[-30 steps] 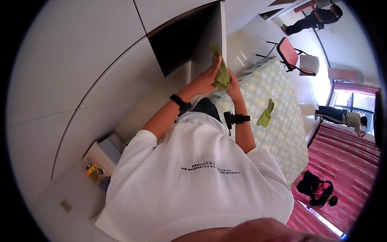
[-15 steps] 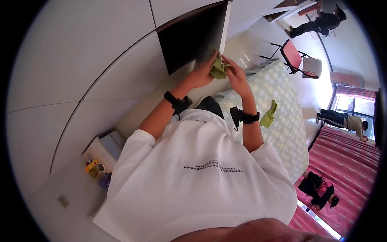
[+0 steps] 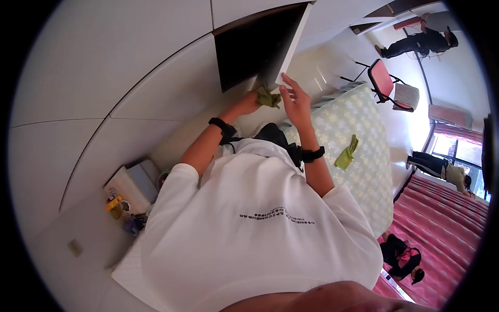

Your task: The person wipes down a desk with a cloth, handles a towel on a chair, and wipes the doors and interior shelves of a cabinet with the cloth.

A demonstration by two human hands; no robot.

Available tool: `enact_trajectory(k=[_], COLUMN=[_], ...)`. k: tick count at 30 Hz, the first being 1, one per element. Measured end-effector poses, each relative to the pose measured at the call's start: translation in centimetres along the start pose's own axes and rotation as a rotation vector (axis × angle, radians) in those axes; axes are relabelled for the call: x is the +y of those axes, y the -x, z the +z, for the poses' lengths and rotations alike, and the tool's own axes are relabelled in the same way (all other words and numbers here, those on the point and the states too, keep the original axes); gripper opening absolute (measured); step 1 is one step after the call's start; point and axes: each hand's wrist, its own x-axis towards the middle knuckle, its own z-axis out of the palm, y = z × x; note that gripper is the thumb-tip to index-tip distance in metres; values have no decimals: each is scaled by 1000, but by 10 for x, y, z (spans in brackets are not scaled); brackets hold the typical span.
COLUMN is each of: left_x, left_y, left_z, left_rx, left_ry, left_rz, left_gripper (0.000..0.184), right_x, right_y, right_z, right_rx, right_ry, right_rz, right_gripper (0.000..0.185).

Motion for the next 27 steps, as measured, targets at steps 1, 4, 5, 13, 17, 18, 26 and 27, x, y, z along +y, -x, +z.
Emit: enact_trajectory(k=[1, 4, 5, 13, 17, 18, 26, 27], left_x=[-4, 28, 43, 53, 36, 33, 2, 6], left_y=[0, -7, -8, -36, -44, -44, -35, -31], left_z=[5, -15, -24, -4, 12, 14, 14, 14], left_rx=[14, -12, -15, 226, 219, 224, 92, 140], left_ry=[76, 112, 113, 96, 111, 114, 165, 143], left_rz=[55, -96, -102, 196, 154, 160, 118, 126], left_gripper=[37, 49, 49, 95, 96, 95, 94, 83], right_x=[3, 13, 15, 50, 51, 50, 53, 52], right_y=[-1, -6, -6, -9, -13, -13, -11, -10], right_z=[0, -4, -1, 1, -4, -4, -2, -1], right_rx=[45, 93, 98, 202, 196, 196, 190, 189], right_ry=[61, 136, 139, 150, 94, 94, 128, 128], right_rz=[-56, -118, -130, -146, -121, -121, -133, -137], right_gripper=[33, 30, 29, 30, 33, 33, 33, 33])
